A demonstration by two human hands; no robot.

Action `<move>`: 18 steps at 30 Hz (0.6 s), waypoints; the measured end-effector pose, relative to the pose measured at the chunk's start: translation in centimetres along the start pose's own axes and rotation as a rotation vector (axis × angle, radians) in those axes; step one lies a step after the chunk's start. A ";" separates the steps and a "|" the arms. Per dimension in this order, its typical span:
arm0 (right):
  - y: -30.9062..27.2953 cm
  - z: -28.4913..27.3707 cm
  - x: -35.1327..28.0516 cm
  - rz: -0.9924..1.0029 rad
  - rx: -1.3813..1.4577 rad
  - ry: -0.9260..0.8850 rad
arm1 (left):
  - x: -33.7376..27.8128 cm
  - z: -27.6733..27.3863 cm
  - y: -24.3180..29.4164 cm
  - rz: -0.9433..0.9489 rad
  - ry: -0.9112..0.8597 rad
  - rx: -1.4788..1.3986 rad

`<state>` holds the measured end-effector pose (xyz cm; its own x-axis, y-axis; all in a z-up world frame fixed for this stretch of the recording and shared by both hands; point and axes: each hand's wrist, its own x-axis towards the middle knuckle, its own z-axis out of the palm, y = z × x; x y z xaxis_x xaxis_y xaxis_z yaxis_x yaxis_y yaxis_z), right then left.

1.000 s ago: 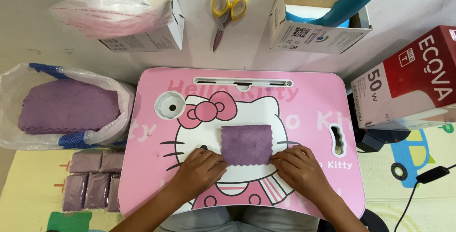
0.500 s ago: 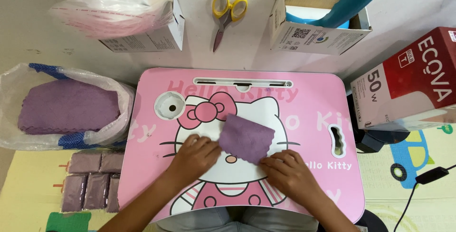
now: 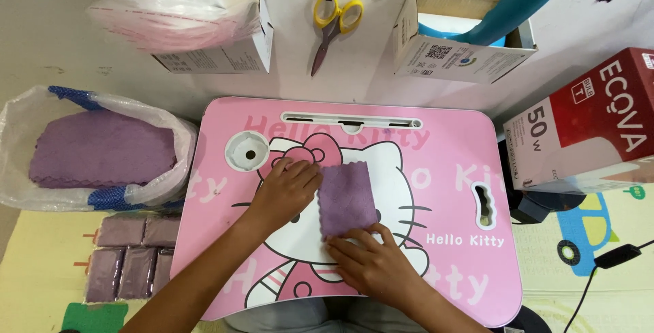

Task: The person places a small purple foam sheet on a pink Hello Kitty tray and uses a blue-handled lint roller to roll over it repeatedly. The person flips the sheet and continues rolling, then places the sheet into a clear plastic bag and sets it aside with other packaged sheets.

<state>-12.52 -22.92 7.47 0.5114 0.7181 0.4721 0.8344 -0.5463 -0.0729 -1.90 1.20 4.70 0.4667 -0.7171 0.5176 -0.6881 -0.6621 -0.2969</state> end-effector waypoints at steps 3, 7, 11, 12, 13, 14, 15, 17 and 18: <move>1.0 0.2 -0.2 -0.032 -0.016 -0.026 | -0.4 0.5 0.4 -0.051 0.019 -0.050; 3.6 -2.9 1.4 -0.043 -0.187 0.028 | -1.0 0.0 1.3 -0.180 -0.092 -0.152; 6.3 -7.7 4.4 -0.026 -0.405 0.092 | -1.2 -1.3 2.3 -0.314 -0.270 -0.393; 7.4 -9.1 5.3 -0.026 -0.417 0.095 | -1.2 -1.5 2.4 -0.306 -0.259 -0.390; 8.4 -10.6 6.2 -0.083 -0.547 0.147 | -1.2 -1.7 2.6 -0.327 -0.318 -0.396; 9.4 -12.1 7.2 -0.140 -0.676 0.199 | -1.2 -1.9 2.7 -0.349 -0.376 -0.401; 10.5 -13.8 7.8 -0.142 -0.689 0.203 | -1.9 -0.8 2.9 -0.343 -0.363 -0.397; 12.5 -17.2 9.0 -0.117 -1.043 -0.056 | -3.3 1.4 3.1 -0.326 -0.306 -0.272; 12.7 -18.4 10.0 -0.117 -1.055 -0.053 | -3.4 1.5 3.2 -0.321 -0.295 -0.269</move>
<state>-0.57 -30.67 27.44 0.4692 0.7941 0.3863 0.2914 -0.5522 0.7811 -4.85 1.18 0.83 0.7885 -0.5433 0.2883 -0.5847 -0.8076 0.0771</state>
